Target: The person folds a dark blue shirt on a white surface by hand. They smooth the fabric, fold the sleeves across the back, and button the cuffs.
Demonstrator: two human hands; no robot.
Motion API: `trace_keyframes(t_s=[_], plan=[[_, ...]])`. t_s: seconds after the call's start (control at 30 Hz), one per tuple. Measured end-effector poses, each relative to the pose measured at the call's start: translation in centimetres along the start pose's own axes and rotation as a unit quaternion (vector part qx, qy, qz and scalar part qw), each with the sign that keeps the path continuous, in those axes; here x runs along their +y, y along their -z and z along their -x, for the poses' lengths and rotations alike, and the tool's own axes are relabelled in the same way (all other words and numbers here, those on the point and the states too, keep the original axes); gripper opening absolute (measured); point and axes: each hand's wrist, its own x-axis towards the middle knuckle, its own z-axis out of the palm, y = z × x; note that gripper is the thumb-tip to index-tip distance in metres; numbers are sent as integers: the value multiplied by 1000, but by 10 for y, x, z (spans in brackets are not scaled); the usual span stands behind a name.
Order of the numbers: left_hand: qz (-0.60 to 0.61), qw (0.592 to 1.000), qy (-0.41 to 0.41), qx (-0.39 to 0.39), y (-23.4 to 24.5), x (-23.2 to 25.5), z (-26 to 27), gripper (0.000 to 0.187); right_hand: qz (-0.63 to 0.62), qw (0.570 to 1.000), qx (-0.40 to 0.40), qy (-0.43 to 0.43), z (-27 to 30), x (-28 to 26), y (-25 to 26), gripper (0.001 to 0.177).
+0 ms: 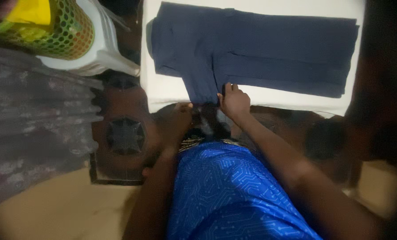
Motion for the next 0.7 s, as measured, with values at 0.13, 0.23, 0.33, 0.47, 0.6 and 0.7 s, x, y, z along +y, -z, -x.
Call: trace_keyframes(t_s=[0.13, 0.23, 0.33, 0.47, 0.6, 0.7], plan=[[35, 985, 136, -102, 21, 15, -13, 34, 25, 1000, -11, 5, -2, 6, -16, 27], [135, 972, 160, -107, 7, 10, -31, 34, -79, 996, -4, -46, -11, 17, -27, 25], [192, 954, 176, -146, -31, -23, -53, 34, -225, 952, -89, -190, -15, 36, -37, 21], [131, 981, 99, -103, -108, -94, -81, 33, -384, 869, -89, -300, -14, 61, -53, 29], [449, 880, 96, -122, -146, -144, -94, 42, -400, 853, -80, -326, -16, 76, -57, 31], [449, 881, 76, -129, -140, -146, -92, 44, -376, 853, -93, -349, -20, 70, -41, 30]])
